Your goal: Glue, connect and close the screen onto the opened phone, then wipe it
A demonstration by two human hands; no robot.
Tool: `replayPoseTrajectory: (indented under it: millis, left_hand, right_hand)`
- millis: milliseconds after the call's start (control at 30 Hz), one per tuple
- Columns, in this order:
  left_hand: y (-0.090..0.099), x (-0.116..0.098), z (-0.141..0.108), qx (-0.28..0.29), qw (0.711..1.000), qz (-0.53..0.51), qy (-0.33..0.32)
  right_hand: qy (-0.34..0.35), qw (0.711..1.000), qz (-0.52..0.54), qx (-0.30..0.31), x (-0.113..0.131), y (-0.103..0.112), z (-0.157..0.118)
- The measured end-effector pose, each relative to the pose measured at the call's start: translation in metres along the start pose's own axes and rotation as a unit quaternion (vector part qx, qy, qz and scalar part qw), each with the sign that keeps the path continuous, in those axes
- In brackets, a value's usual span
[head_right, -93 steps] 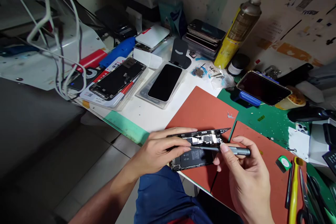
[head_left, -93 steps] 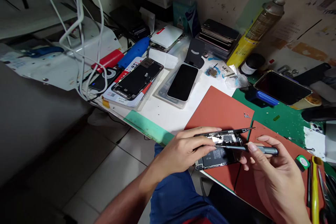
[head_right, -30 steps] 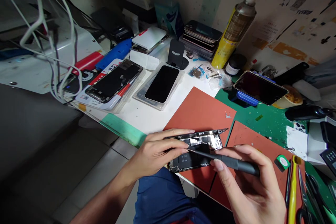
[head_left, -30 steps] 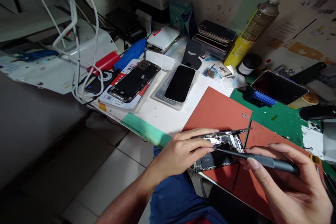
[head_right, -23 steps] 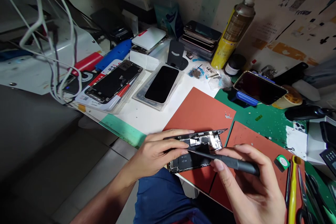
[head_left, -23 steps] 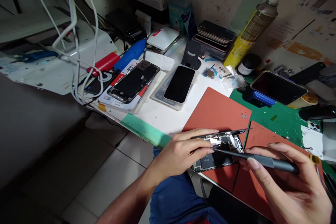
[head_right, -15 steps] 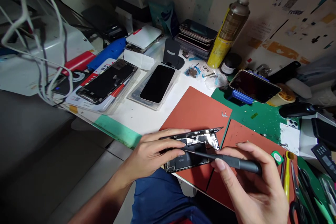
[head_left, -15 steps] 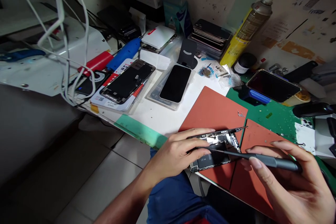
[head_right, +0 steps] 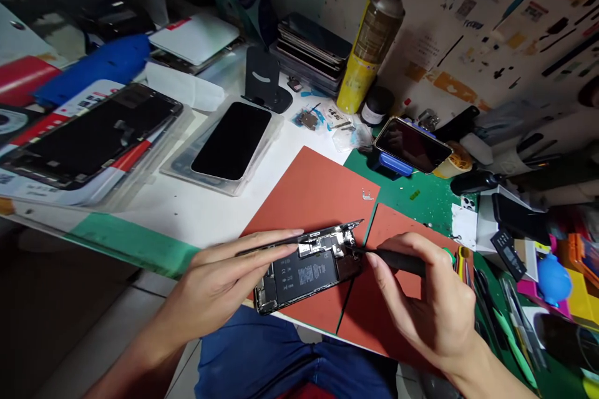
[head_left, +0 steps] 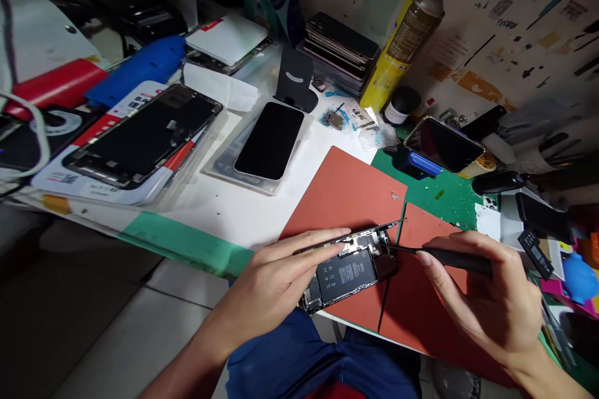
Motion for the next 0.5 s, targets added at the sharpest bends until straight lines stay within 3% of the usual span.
replayPoseTrajectory:
  millis: [500]
  left_hand:
    - [0.0001, 0.0003, -0.0006, 0.006, 1.000, 0.016, -0.007]
  right_hand:
    - [-0.012, 0.999, 0.009, 0.028, -0.0006, -0.0040, 0.0019]
Point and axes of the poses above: each hand's wrist, its own z-axis towards the middle knuckle, its own y-axis out of the back of the hand, x = y × z, the point moved 5 cm from there along z, towards the middle knuckle, and after that the axes turned 2 degrees about y, right-handed, at the moved point
